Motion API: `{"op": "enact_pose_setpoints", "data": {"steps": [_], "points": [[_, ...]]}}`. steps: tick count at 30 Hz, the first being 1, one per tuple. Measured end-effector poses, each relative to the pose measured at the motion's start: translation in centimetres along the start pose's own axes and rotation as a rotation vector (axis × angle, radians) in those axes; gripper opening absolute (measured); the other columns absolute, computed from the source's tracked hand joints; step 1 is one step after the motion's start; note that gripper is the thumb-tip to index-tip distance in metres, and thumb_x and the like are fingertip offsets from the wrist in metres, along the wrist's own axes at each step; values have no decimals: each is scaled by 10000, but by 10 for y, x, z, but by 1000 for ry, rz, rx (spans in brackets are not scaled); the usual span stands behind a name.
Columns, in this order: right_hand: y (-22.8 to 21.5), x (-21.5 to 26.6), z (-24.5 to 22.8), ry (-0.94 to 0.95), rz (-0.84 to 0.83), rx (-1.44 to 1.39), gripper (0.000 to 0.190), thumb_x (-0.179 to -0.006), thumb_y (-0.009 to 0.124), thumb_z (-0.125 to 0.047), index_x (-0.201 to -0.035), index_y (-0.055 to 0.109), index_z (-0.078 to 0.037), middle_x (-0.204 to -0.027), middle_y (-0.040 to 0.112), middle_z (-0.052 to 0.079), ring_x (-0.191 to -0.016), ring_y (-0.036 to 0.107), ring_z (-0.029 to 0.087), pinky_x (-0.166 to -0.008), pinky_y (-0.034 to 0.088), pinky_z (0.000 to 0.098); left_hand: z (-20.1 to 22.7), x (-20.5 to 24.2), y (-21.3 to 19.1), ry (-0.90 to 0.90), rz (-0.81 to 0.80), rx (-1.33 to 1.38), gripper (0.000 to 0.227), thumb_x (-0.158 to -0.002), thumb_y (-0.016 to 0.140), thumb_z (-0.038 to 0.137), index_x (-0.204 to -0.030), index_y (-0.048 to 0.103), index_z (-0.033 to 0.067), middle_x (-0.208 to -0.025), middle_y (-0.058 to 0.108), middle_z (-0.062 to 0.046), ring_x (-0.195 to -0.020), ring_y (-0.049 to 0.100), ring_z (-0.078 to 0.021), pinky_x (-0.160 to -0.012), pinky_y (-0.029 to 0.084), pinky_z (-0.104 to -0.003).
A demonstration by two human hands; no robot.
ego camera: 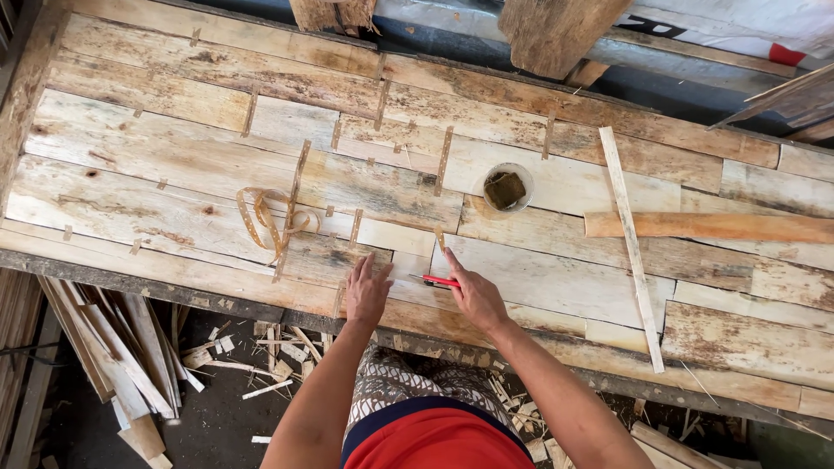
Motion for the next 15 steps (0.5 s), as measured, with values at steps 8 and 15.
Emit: {"op": "enact_pose_setpoints", "data": {"steps": [8,15], "points": [[8,2,0,33,-6,33,920,-928,716,-100,-1643,158,-255,-1104,760,45,-905,735,210,-767,643,332,-7,0,8,-7,1,20,357,-945,678,249,-1302,696,260,-1608,388,-135,-1498,317,-338,-1195,296,-488],[1,5,-5,35,28,-14,949,-898,713,-75,-1641,137,-201,-1116,760,42,-919,735,213,-783,641,334,-15,3,20,71,50,7,243,-945,678,223,-1166,778,243,-1600,409,-153,-1501,326,-372,-1203,291,-499]]}}
Point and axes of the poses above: each hand's wrist, its own x-axis away from the middle knuckle, its own y-axis out of the palm, z = x × y, the point moved 6 cm from there along -x, towards the middle knuckle
